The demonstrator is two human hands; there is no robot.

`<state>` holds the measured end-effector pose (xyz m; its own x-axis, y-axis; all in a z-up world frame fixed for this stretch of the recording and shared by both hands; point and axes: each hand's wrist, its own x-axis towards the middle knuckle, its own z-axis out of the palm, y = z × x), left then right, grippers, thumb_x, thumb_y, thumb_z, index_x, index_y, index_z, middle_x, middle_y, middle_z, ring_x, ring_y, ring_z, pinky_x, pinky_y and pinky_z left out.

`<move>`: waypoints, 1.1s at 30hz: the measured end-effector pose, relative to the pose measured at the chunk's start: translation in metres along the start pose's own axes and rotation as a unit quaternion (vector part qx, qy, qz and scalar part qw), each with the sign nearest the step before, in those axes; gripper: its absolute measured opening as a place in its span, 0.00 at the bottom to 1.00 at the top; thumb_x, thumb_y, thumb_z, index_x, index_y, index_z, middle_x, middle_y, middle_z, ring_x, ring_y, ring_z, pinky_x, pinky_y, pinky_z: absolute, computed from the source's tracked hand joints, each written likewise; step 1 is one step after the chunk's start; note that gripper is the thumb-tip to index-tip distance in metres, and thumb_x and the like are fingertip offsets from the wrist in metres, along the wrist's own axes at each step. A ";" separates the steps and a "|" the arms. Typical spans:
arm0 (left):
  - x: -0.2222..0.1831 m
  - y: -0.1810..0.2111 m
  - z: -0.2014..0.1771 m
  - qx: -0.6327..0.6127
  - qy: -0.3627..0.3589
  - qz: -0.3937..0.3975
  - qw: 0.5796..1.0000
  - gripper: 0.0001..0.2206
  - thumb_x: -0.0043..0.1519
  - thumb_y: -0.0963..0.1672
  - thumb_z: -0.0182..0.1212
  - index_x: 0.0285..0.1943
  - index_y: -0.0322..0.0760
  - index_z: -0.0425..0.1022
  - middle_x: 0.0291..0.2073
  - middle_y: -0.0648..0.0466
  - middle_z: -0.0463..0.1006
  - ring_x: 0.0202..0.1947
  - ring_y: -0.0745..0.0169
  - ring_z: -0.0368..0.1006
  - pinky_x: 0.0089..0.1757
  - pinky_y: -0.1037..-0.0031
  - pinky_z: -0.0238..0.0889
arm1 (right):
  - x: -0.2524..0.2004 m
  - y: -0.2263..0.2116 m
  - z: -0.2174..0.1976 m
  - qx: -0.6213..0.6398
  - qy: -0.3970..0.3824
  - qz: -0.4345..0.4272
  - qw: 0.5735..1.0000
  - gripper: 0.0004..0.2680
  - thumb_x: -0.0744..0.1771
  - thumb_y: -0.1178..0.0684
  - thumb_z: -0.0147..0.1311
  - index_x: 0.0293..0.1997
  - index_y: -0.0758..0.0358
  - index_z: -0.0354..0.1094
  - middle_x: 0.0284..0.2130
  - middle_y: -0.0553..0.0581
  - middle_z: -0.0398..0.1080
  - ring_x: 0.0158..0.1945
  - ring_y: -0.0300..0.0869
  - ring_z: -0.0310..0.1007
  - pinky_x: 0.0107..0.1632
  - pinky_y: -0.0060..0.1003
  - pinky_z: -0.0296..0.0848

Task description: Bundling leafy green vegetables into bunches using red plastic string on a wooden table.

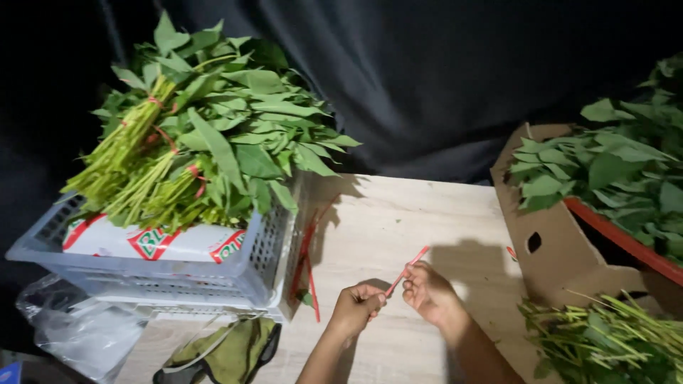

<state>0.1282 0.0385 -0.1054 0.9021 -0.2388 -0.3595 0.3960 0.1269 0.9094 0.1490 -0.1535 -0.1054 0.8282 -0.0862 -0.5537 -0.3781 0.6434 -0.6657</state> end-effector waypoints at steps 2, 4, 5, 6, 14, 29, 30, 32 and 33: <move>0.015 -0.024 -0.002 0.053 -0.007 0.028 0.998 0.01 0.58 0.39 0.69 0.33 0.34 0.83 0.19 0.55 0.76 0.18 0.72 0.64 0.26 0.82 0.56 | 0.012 -0.003 -0.036 0.024 0.001 -0.013 1.000 0.08 0.66 0.59 0.55 0.29 0.50 0.62 0.22 0.48 0.65 0.23 0.36 0.61 0.27 0.28 0.58; 0.023 -0.037 0.000 0.105 -0.015 0.057 0.993 0.01 0.55 0.39 0.71 0.32 0.35 0.84 0.15 0.55 0.73 0.18 0.72 0.65 0.27 0.81 0.59 | 0.018 -0.005 -0.068 0.047 0.001 -0.026 0.999 0.08 0.66 0.59 0.55 0.28 0.49 0.64 0.22 0.46 0.66 0.23 0.36 0.62 0.28 0.28 0.59; 0.022 -0.037 0.003 0.149 -0.016 0.070 0.986 0.06 0.58 0.38 0.66 0.27 0.37 0.80 0.16 0.57 0.74 0.19 0.72 0.65 0.28 0.81 0.60 | 0.018 -0.006 -0.081 0.042 0.017 -0.041 0.998 0.06 0.67 0.58 0.54 0.31 0.51 0.64 0.24 0.50 0.66 0.24 0.37 0.60 0.27 0.30 0.57; 0.021 -0.038 0.006 0.193 -0.017 0.083 0.978 0.12 0.60 0.37 0.61 0.23 0.40 0.76 0.17 0.59 0.75 0.21 0.73 0.66 0.29 0.80 0.61 | 0.018 -0.006 -0.095 0.037 0.033 -0.056 0.997 0.05 0.69 0.57 0.53 0.33 0.53 0.64 0.26 0.53 0.67 0.25 0.39 0.59 0.27 0.31 0.55; 0.056 -0.045 0.028 0.551 -0.016 0.253 0.795 0.03 0.58 0.42 0.49 0.36 0.44 0.68 0.32 0.49 0.71 0.31 0.42 0.73 0.35 0.54 0.67 | 0.015 -0.007 -0.153 0.016 0.126 -0.019 0.992 0.04 0.66 0.58 0.55 0.31 0.55 0.66 0.26 0.58 0.70 0.26 0.44 0.67 0.27 0.33 0.63; 0.031 -0.011 0.131 0.513 0.010 0.311 0.800 0.15 0.56 0.46 0.51 0.51 0.45 0.74 0.35 0.56 0.74 0.42 0.49 0.71 0.42 0.61 0.67 | -0.100 -0.084 -0.142 -0.285 0.091 -0.040 0.953 0.05 0.67 0.59 0.48 0.43 0.61 0.70 0.31 0.60 0.74 0.25 0.41 0.70 0.26 0.31 0.62; 0.023 0.000 0.146 0.459 -0.093 0.359 0.807 0.22 0.51 0.41 0.55 0.56 0.41 0.78 0.32 0.59 0.78 0.42 0.53 0.69 0.43 0.70 0.68 | -0.104 -0.093 -0.146 -0.339 0.050 -0.065 0.937 0.08 0.66 0.62 0.44 0.45 0.62 0.68 0.34 0.58 0.75 0.26 0.39 0.69 0.26 0.29 0.59; 0.014 0.006 0.189 0.419 -0.120 0.385 0.814 0.17 0.53 0.41 0.54 0.52 0.42 0.78 0.39 0.55 0.79 0.44 0.51 0.71 0.46 0.69 0.67 | -0.140 -0.134 -0.145 -0.366 -0.010 -0.128 0.922 0.10 0.62 0.63 0.43 0.43 0.64 0.70 0.32 0.59 0.75 0.26 0.40 0.71 0.25 0.29 0.61; 0.008 0.010 0.210 0.380 -0.138 0.406 0.820 0.14 0.55 0.40 0.54 0.47 0.43 0.79 0.46 0.50 0.81 0.46 0.50 0.72 0.49 0.69 0.66 | -0.159 -0.155 -0.144 -0.395 -0.077 -0.187 0.896 0.13 0.58 0.64 0.43 0.40 0.66 0.71 0.30 0.59 0.75 0.25 0.40 0.72 0.24 0.29 0.64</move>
<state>0.1031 -0.1645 -0.0555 0.7002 -0.5945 0.3953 -0.6318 -0.2583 0.7308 0.0159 -0.3490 0.0135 0.9825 -0.0377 -0.1822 -0.1858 -0.1530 -0.9706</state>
